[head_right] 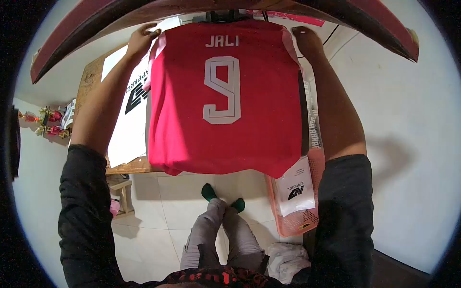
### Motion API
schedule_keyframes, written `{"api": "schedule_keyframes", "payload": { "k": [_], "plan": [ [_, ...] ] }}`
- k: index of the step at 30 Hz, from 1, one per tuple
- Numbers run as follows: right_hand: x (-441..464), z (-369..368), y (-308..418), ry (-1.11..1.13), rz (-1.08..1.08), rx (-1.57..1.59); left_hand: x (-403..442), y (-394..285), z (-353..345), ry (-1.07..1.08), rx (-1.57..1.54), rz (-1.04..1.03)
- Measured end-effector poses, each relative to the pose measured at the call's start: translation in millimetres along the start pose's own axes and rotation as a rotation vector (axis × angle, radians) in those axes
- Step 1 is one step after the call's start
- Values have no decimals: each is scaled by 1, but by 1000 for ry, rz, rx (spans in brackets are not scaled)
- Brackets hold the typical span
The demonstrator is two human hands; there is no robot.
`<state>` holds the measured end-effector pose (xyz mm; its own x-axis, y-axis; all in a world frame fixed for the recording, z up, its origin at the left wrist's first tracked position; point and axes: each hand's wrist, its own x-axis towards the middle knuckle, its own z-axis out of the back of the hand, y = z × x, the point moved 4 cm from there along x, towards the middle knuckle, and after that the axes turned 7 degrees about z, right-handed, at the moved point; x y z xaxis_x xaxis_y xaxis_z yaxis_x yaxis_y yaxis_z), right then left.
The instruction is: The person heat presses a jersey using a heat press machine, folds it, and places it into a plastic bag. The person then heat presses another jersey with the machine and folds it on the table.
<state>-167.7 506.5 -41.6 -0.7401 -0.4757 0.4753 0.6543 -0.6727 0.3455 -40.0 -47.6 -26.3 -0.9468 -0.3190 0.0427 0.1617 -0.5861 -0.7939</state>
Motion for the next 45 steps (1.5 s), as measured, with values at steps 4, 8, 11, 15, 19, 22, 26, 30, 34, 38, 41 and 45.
{"api": "schedule_keyframes", "payload": {
  "k": [4, 8, 11, 15, 19, 22, 26, 30, 34, 38, 41, 45],
  "plan": [
    [-10, 13, 54, 160, -471, 198, -28, 11, -12, 225, -224, 238],
    [-2, 25, 55, 25, -394, -181, -23, 4, 16, -88, 41, 175],
    [-2, 38, 69, -127, -344, -265, -17, -1, 23, -290, -19, -91],
    [-11, 9, 80, -35, -472, -234, -25, -2, 22, -413, 348, 53],
    [-16, 1, 127, -91, -97, -303, -72, -25, 7, -149, 246, -75],
    [-22, -14, 149, 281, -27, -229, -86, -11, -5, -3, 216, 45],
    [-21, -18, 164, 175, -10, -453, -82, -13, 8, 62, 109, 191],
    [-47, -12, 212, 109, 49, -425, -111, -32, 7, -449, 427, -106],
    [-106, 0, 258, 126, 28, -317, -196, -90, -23, -204, 423, -421],
    [-128, 12, 259, 100, 50, -105, -234, -80, -44, -168, 718, -358],
    [-153, 36, 294, 80, 61, -3, -289, -105, -47, -186, 556, -401],
    [-204, 38, 355, 125, 32, -86, -354, -115, -81, -61, 544, -377]
  ]
}}
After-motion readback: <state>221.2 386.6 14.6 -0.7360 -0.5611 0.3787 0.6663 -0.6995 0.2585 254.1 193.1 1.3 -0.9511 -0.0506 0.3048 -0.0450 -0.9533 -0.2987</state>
